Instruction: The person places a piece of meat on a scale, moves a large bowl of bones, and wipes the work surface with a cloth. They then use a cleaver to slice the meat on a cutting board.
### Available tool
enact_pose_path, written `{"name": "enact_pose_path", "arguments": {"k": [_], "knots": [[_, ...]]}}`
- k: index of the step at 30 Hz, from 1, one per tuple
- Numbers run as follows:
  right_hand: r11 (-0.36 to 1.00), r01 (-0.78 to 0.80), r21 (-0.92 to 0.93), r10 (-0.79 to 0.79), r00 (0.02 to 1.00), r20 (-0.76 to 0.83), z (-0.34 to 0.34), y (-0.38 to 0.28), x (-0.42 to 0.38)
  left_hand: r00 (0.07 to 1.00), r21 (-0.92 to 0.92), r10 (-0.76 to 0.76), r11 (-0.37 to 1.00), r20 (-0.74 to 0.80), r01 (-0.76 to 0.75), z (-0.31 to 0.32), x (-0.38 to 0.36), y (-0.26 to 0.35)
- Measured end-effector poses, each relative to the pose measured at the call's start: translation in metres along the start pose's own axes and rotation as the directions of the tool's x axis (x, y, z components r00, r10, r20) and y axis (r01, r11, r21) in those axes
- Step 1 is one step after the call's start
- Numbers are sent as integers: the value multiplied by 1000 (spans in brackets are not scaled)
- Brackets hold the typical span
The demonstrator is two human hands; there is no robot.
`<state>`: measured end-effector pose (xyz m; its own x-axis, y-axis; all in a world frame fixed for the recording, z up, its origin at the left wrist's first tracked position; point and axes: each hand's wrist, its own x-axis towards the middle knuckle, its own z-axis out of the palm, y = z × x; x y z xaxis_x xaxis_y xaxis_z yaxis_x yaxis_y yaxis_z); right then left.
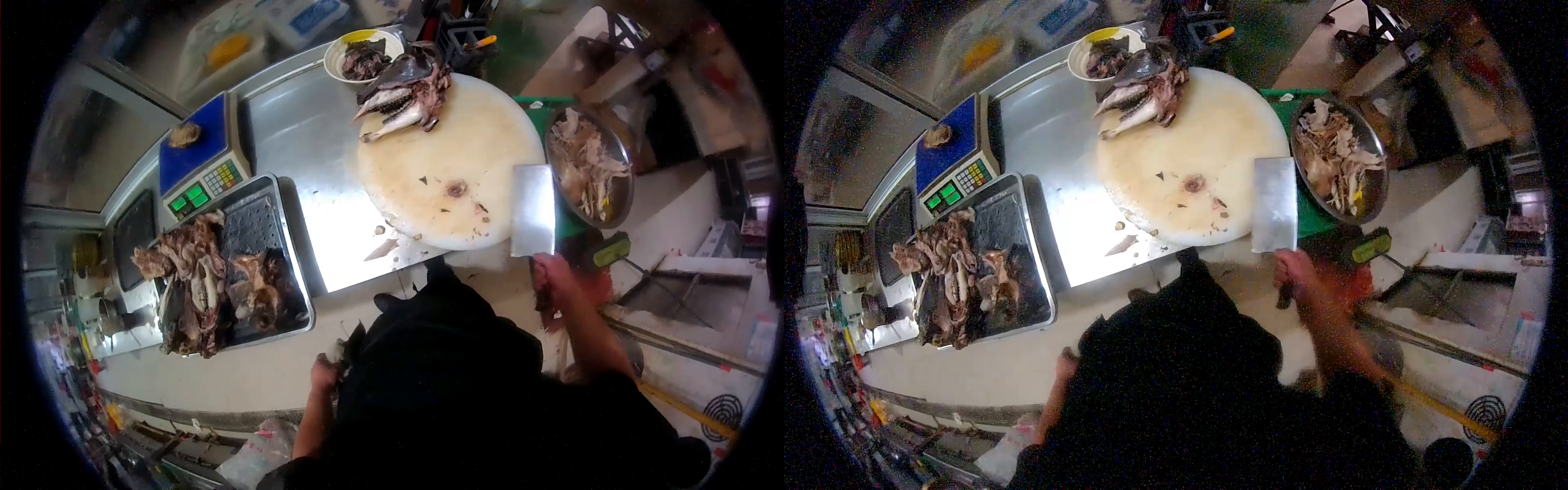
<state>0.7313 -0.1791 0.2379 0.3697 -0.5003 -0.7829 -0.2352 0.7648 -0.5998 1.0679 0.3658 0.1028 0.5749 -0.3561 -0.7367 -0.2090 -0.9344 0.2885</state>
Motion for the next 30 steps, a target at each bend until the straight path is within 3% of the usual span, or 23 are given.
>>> {"name": "enact_pose_path", "arguments": {"k": [1, 2, 4, 5, 7, 10, 11, 12, 13, 14, 16, 17, 18, 19, 20, 21, 22, 23, 24, 25, 26, 28, 30], "knots": [[1000, 2, -14, -2, 1000, -26, 21, 8, 1, 992, 159, 125, 979, 30, -128, 6, 6, -19], [1000, 2, -27, -4, 998, -55, 40, 16, 3, 992, 166, 125, 978, 35, -129, 3, 2, -16], [999, 41, -19, -41, 999, 15, 69, 30, 20, 996, 172, -70, 983, 59, 59, -18, -13, 20], [997, 78, -4, -78, 995, 66, 86, 31, 26, 996, 181, -68, 982, 62, 56, -28, -18, 25], [993, 114, 19, -116, 987, 111, 113, 27, 35, 995, 12, -89, 996, 54, 88, -42, -22, 30], [988, 87, 130, -95, 994, 60, 133, 21, 30, 1000, 51, 12, 999, 25, -13, -54, -18, 27], [969, 232, 86, -228, 972, -54, 134, 24, 28, 988, 198, 154, 969, -9, -150, -52, -14, 16], [930, 368, 25, -360, 919, -160, 134, 25, 25, 988, 197, 154, 969, -6, -149, -50, -13, 11], [896, 337, -288, -396, 901, -177, 133, 15, 9, 997, 97, 76, 992, 6, -76, -50, -12, 9], [897, 334, -289, -394, 901, -181, 132, 8, -3, 1000, 1, -1, 1000, 28, 1, -50, -11, 6], [643, 318, -697, -517, 851, -88, 135, 2, -18, 993, 86, 76, 993, 91, -84, -37, 0, -15], [645, 320, -694, -520, 849, -91, 137, 7, -17, 977, 162, 145, 972, 154, -169, -35, 4, -22], [518, 391, -761, -559, 828, 45, 139, 14, -13, 977, 165, 149, 971, 152, -174, -34, 7, -29], [378, 457, -805, -574, 798, 184, 142, 18, -12, 976, 123, 107, 984, 191, -132, -57, -14, 12], [377, 457, -806, -575, 798, 184, 156, 17, -15, 970, 82, 64, 993, 234, -86, -69, -28, 33], [475, 439, -762, -456, 864, 214, 180, 12, -22, 970, 79, 63, 993, 233, -83, -69, -33, 29], [566, 407, -716, -329, 909, 257, 197, 8, -24, 952, 86, 265, 956, 155, -281, -70, -38, 23], [562, 414, -716, -328, 906, 267, 202, 10, -17, 886, 111, 457, 879, 76, -463, -71, -42, 19], [597, 415, -686, -292, 909, 296, 206, 16, -3, 889, 110, 453, 882, 65, -457, -68, -43, 18], [631, 413, -656, -257, 910, 326, 211, 15, 2, 976, -4, 214, 977, 49, -214, -64, -42, 17], [628, 421, -654, -258, 906, 336, 211, 12, 4, 997, -120, -36, 992, 63, 43, -60, -40, 15], [690, 301, -658, -242, 953, 182, 209, 2, 3, 998, -85, -60, 995, 21, 61, -48, -41, 5], [682, 262, -683, -246, 961, 123, 194, -11, 5, 997, -45, -75, 996, -12, 74, -30, -35, -14]]}}
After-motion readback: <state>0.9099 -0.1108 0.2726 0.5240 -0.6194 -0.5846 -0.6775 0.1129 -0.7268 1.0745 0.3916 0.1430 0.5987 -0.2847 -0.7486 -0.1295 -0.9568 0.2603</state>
